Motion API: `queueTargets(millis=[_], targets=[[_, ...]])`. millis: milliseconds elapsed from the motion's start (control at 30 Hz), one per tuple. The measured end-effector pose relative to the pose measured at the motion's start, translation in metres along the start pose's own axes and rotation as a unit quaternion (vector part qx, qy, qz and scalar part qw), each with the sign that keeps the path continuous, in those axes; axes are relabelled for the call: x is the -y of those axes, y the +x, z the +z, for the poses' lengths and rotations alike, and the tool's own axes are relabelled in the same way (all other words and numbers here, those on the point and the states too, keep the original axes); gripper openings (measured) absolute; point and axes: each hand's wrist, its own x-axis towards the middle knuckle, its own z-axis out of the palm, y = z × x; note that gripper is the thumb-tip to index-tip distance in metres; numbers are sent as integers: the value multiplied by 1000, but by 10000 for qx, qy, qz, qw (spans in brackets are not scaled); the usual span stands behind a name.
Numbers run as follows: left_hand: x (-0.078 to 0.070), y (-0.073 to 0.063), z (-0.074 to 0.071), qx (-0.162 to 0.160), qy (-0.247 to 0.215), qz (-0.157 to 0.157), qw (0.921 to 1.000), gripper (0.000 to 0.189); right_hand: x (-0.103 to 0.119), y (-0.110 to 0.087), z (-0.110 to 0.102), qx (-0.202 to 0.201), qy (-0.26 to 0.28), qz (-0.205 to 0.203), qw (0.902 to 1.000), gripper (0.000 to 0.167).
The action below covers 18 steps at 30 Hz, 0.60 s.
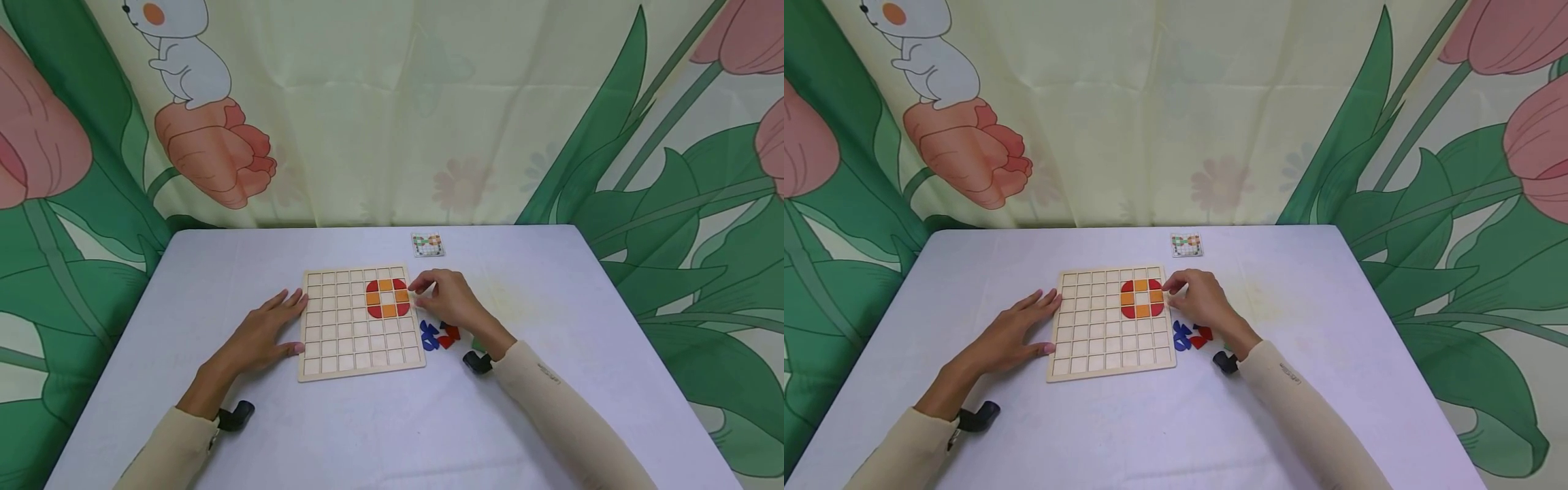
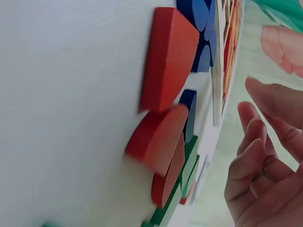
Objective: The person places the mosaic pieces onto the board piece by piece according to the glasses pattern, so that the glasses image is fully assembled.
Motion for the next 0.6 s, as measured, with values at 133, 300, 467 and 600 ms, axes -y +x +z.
queueTargets(millis=[133,300,467,600], targets=[[0,0,0,-8,-14,18,10000,95,-6,-8,-5,202,18,47,9998,19],[0,-1,-1,3,-24,1,10000,95,-13,-18,-8,475,23,62,9989,18],[-1,0,-2,35,-40,-49,10000,95,-17,-24,-7,773,-19,-41,9970,15],[0,0,0,49,-32,-66,10000,95,-18,-26,-5,955,-87,-123,9953,13]])
